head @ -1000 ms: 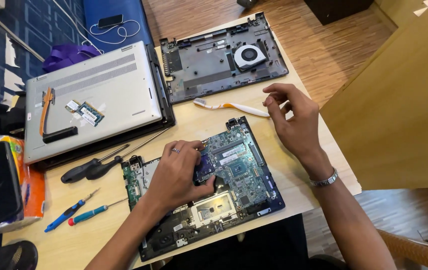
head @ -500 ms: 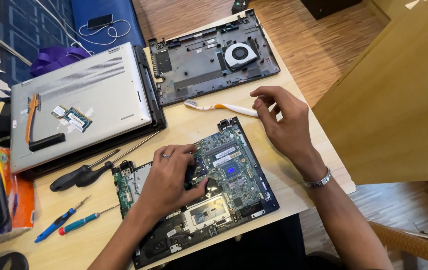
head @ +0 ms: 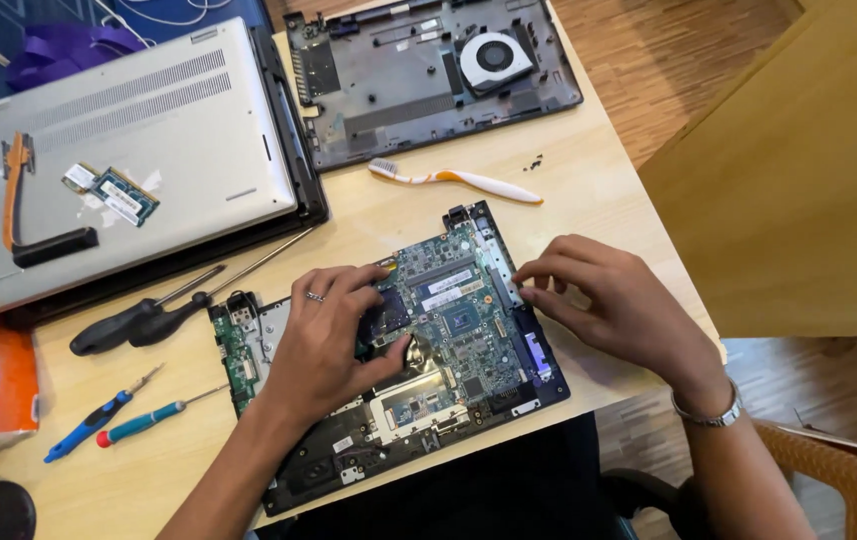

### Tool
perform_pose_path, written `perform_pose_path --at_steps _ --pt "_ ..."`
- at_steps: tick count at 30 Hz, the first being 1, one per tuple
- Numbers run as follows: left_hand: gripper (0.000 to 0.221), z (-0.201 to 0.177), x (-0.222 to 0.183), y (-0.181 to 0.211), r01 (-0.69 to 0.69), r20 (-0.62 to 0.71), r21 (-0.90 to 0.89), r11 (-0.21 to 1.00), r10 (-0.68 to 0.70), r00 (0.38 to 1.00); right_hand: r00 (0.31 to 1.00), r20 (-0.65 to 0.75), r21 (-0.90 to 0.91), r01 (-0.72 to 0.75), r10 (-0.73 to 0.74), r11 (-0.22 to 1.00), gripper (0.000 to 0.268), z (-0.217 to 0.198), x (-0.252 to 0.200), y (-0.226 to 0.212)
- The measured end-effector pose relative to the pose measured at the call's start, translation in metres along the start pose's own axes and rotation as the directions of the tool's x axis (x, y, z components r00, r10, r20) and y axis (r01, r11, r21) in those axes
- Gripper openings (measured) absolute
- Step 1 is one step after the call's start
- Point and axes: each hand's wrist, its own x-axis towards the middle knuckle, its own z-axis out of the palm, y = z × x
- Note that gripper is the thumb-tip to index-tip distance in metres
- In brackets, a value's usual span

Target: Cleaning a laptop cooling fan with a toothbrush and reassembling the motherboard into the laptop chassis.

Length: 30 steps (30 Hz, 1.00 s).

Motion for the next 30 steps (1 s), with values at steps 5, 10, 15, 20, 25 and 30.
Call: perform_pose_path --at_steps 5,10,15,20,25,30 --pt "0.042 -0.004 0.004 0.003 -0.001 0.007 -0.029 1.0 0.001 1.0 0.994 0.101 -0.167 0.055 -0.039 0.984 0.028 -0.004 -0.002 0.002" --pt "0.043 -0.006 0.004 0.004 -0.005 0.013 -0.037 0.999 0.005 1.0 0.987 0.162 -0.136 0.04 -0.018 0.99 0.037 -0.001 -0.004 0.011" --pt "0.043 -0.007 0.006 0.007 0.016 0.013 -0.036 0.999 -0.016 1.0 0.985 0.173 -0.054 0.015 -0.006 0.998 0.039 0.002 -0.005 0.018" --pt "0.043 -0.007 0.008 0.008 0.022 -0.005 -0.052 0.998 -0.022 1.0 0.99 0.141 0.013 0.021 -0.022 1.0 0.041 0.004 -0.006 0.024" --pt "0.044 -0.006 0.011 0.007 0.029 -0.023 -0.054 0.998 -0.031 0.999 0.994 0.109 0.077 0.012 -0.02 0.997 0.043 0.005 -0.006 0.026" --pt "0.046 -0.007 0.012 0.008 0.042 -0.019 -0.031 0.999 -0.042 0.999 0.996 0.086 0.158 0.006 -0.02 0.987 0.044 0.005 -0.006 0.027"
